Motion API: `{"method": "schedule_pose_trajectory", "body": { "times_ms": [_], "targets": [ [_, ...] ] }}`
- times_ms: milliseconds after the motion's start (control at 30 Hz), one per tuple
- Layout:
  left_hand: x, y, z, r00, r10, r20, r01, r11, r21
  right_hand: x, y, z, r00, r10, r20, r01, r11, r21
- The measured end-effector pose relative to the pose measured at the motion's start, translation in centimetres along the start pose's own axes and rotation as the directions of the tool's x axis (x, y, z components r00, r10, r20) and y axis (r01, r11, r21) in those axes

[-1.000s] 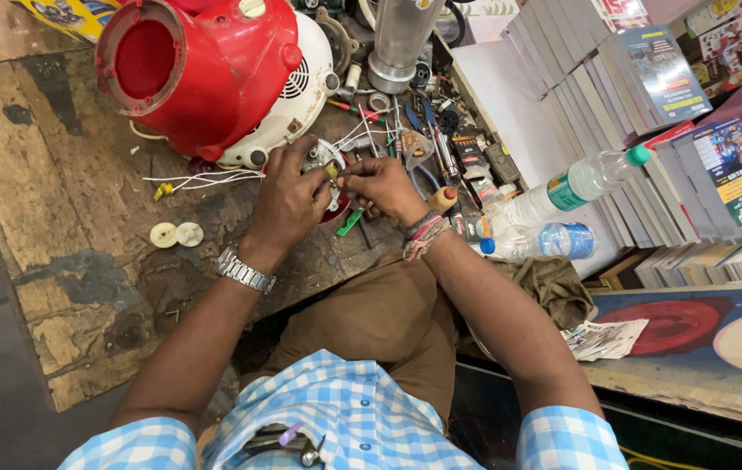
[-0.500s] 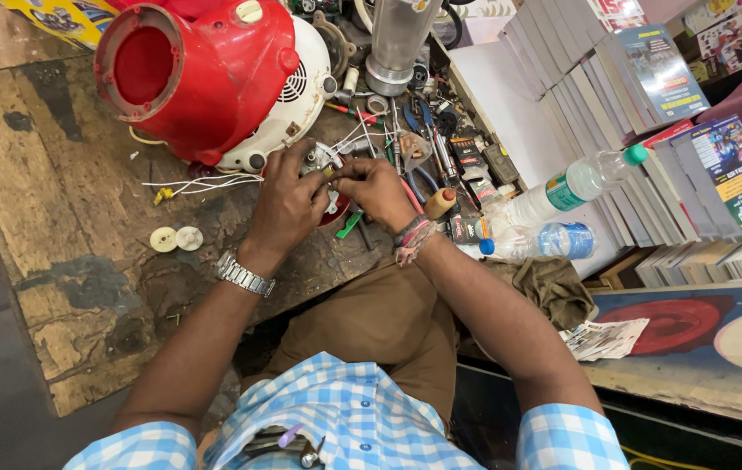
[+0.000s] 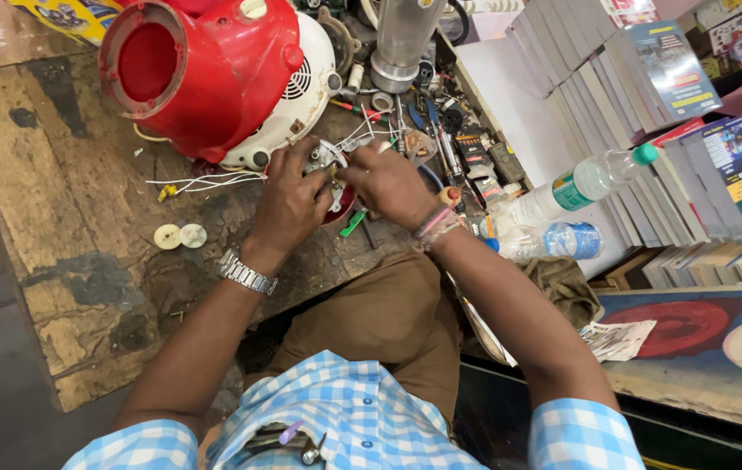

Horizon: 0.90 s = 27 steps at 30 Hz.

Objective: The person disassembles a small electric motor, applies lubricant to internal components, and reassembles the unit. They handle the motor housing, rotor, and wires, using a screwdriver and a small bottle of lubricant.

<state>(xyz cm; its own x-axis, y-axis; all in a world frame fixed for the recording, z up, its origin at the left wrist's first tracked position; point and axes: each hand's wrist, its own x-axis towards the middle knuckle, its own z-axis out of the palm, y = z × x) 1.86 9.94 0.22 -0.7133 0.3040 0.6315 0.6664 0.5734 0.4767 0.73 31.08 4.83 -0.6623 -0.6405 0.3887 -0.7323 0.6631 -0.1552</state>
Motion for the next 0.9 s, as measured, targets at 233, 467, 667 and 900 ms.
{"method": "schedule_pose_trajectory", "body": {
  "times_ms": [233,467,667,900],
  "targets": [
    [0.2,0.1,0.0,1.000,0.006,-0.009,-0.006,1.000,0.000,0.8,2.1,1.8,0.547,0.593,0.592,-0.810,0.195,0.553],
    [0.1,0.1,-0.4,1.000,0.004,-0.005,-0.004,1.000,-0.030,2.0,2.4,3.3,0.483,0.629,0.609,-0.867,0.250,0.431],
    [0.0,0.0,0.0,1.000,0.007,-0.015,-0.007,1.000,-0.001,1.7,2.0,2.7,0.384,0.630,0.675,-0.897,0.082,0.434],
    [0.1,0.1,0.0,1.000,-0.004,-0.012,0.004,1.000,-0.002,0.6,3.3,3.9,0.539,0.613,0.578,-0.832,0.277,0.482]
  ]
}}
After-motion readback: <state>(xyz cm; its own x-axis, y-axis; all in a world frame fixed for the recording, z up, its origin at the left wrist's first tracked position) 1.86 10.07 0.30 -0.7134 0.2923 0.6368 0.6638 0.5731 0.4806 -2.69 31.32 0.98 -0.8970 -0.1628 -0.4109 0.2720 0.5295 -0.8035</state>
